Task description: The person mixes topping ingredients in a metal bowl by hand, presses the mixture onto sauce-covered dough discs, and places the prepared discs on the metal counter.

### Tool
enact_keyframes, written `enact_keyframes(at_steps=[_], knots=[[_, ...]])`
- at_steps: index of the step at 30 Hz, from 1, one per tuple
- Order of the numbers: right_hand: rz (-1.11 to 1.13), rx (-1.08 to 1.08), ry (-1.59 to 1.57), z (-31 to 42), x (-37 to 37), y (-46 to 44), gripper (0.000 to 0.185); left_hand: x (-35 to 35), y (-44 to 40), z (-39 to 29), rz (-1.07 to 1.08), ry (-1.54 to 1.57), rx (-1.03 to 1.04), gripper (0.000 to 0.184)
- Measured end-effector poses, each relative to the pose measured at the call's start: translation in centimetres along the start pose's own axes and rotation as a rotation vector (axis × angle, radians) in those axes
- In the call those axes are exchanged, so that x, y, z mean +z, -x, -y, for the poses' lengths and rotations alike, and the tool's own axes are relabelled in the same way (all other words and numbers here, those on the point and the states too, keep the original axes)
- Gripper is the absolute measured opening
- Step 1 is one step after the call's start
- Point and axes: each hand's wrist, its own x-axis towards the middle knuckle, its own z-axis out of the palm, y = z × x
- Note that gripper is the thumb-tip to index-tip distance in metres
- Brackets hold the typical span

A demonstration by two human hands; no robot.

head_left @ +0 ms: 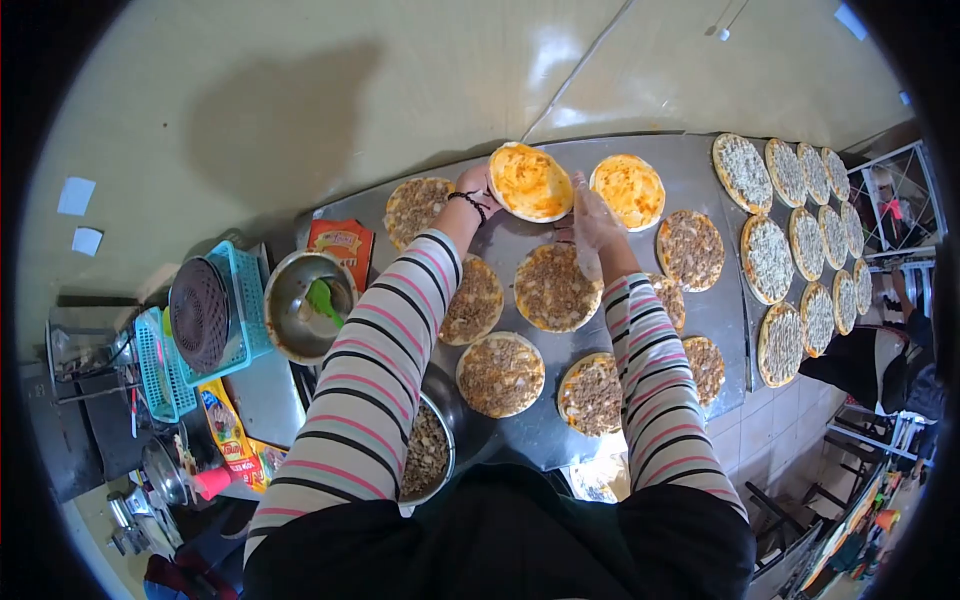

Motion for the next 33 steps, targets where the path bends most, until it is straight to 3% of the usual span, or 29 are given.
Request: enact_keyframes(at_steps=[3,4,6,7,8,10,12,14,15,17,18,19,21,23,26,30,33], knots=[[0.115,-0.02,-0.611,-1.8,1.0,-1.4,0.07,-0.9,1.2,-0.5,0.206,0.187,0.067,0.037],[0.121,-0.017,-0.606,-1.4,1.2,-0.9,0.07,-1.3,2.2,-1.0,0.202,0.193,0.068,0.037],[0.115,-0.096,-0.729,0.5,0.8,1.2,0.071,-1.2,6.3,-2.7,0.475,0.358,-0.016,0.044],[0.123,-0.145,-0.697,1.6,0.7,2.4,0.071,-0.2,9.9,-3.6,0.392,0.343,0.018,0.05],[0.126,-0.145,-0.694,3.1,0.5,4.1,0.071,-0.4,12.4,-4.4,0.45,0.394,0.046,0.049],[0.35,-0.41,-0.653,6.1,0.6,7.2,0.07,-3.2,14.0,-4.8,0.771,0.517,0.192,0.056],[0.447,-0.408,-0.706,7.1,1.9,8.0,0.068,-5.1,17.1,-5.1,0.837,0.577,0.348,0.058],[0.511,-0.383,-0.888,6.7,3.9,7.3,0.053,-7.5,20.2,-4.6,0.684,0.641,0.465,0.062],[0.395,-0.362,-0.567,5.1,5.0,4.4,0.037,-8.6,22.0,-4.1,0.655,0.648,0.497,0.063],[0.112,-0.627,0.554,1.4,8.1,1.8,0.027,-11.0,25.8,-4.1,0.645,0.498,0.595,0.063],[0.17,-0.68,0.714,-0.3,9.8,0.4,0.024,-11.7,28.1,-4.1,0.655,0.341,0.655,0.063],[0.229,-0.73,0.871,-1.6,11.4,-0.7,0.022,-11.2,30.4,-4.2,0.705,0.512,0.568,0.062],[0.237,-0.777,0.915,-3.0,12.4,-2.1,0.019,-12.2,34.0,-3.9,0.744,0.676,0.486,0.062],[0.189,-0.855,0.921,-4.0,13.2,-3.0,0.015,-15.7,37.7,-3.6,0.185,0.563,0.501,0.059],[0.193,-0.769,1.089,-3.2,13.0,-2.4,0.014,-17.6,42.2,-2.1,0.301,0.414,0.631,0.054],[0.196,-0.88,1.196,-2.3,13.1,-3.3,0.015,-19.5,45.4,-0.5,0.261,0.489,0.624,0.054],[0.052,-0.645,0.762,-1.2,13.1,-2.8,0.018,-21.0,47.0,0.5,0.206,0.568,0.604,0.053]])
